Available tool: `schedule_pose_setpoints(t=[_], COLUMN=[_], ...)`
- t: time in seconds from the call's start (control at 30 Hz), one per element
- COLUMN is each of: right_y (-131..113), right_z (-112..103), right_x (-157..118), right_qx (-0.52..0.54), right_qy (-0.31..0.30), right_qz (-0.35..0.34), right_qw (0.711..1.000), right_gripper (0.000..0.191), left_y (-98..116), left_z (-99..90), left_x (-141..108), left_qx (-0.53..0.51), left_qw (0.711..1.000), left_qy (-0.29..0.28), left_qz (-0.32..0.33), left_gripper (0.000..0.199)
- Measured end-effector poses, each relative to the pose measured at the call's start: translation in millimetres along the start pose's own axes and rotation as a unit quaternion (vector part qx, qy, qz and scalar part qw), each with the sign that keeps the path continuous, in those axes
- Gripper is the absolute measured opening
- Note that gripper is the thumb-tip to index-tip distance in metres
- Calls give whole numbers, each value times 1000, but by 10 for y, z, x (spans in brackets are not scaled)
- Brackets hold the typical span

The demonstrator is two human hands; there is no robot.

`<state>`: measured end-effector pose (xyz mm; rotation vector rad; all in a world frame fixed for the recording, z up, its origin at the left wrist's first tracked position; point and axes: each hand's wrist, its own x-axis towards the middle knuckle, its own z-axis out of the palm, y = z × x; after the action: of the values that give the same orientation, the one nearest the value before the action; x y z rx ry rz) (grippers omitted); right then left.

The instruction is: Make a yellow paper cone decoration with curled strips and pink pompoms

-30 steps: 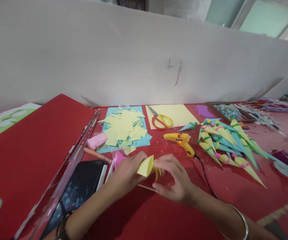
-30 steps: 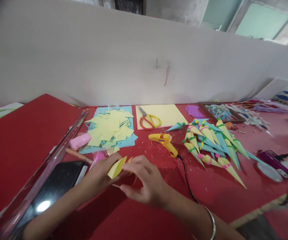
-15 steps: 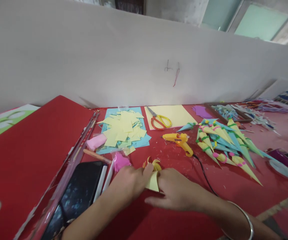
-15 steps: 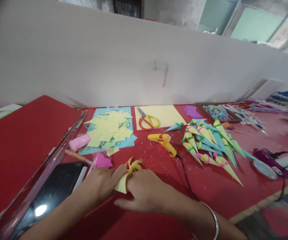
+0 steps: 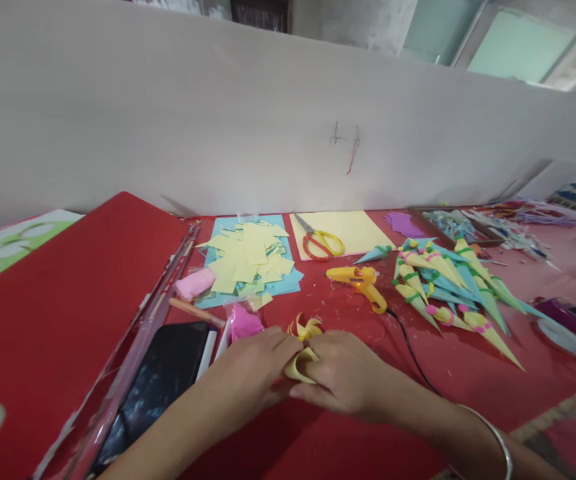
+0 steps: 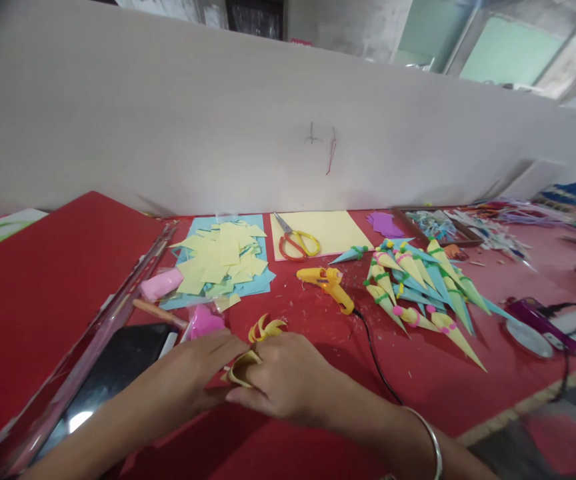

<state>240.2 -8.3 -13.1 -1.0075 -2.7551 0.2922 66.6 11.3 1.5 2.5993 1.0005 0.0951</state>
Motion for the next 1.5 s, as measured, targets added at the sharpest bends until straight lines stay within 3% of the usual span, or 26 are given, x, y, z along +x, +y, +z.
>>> schedule_pose_setpoints(t=[0.17,0.3,0.47,0.57,0.67,0.77,0.83,0.93,1.07,1.17,1.27,1.37,1.5], right_y=[-19,-31,69,277,565,830,954,1059,1099,1057,944,791,608], right_z=[-24,-48,-189,-202,-96,57,141,210,177,55,-84,-129,-9], right_x=[20,21,-177,-407,-597,-662,-637,-553,-461,-406,-331,-252,-190], right_qx=[-17,-7,133,180,104,13,-35,-52,-30,-11,30,82,198], right_qy=[4,7,59,158,249,261,225,157,142,163,250,324,311], right_qz=[2,8,30,148,338,402,400,402,402,398,398,394,380], right_qw=[1000,1000,989,959,902,878,888,901,904,903,882,856,848], right_gripper=[30,29,22,19,22,22,33,23,22,26,25,24,32], left_y=[-24,-64,-214,-359,-468,-515,-530,-559,-635,-706,-751,-757,-729], left_z=[25,76,80,70,57,34,16,-7,10,66,122,154,189], left_x=[-19,-37,-39,-26,17,80,116,154,195,223,232,230,251], left_qx=[-16,20,54,90,116,134,154,181,170,91,-36,-97,-93], left_qw=[1000,998,994,993,988,984,980,975,974,981,984,975,968], left_qy=[6,44,73,81,88,80,83,105,142,167,171,183,210], left_qz=[12,49,64,6,-53,-88,-94,-68,-50,-48,-48,-75,-105], left_gripper=[10,10,4,10,15,20,17,14,7,15,18,11,12])
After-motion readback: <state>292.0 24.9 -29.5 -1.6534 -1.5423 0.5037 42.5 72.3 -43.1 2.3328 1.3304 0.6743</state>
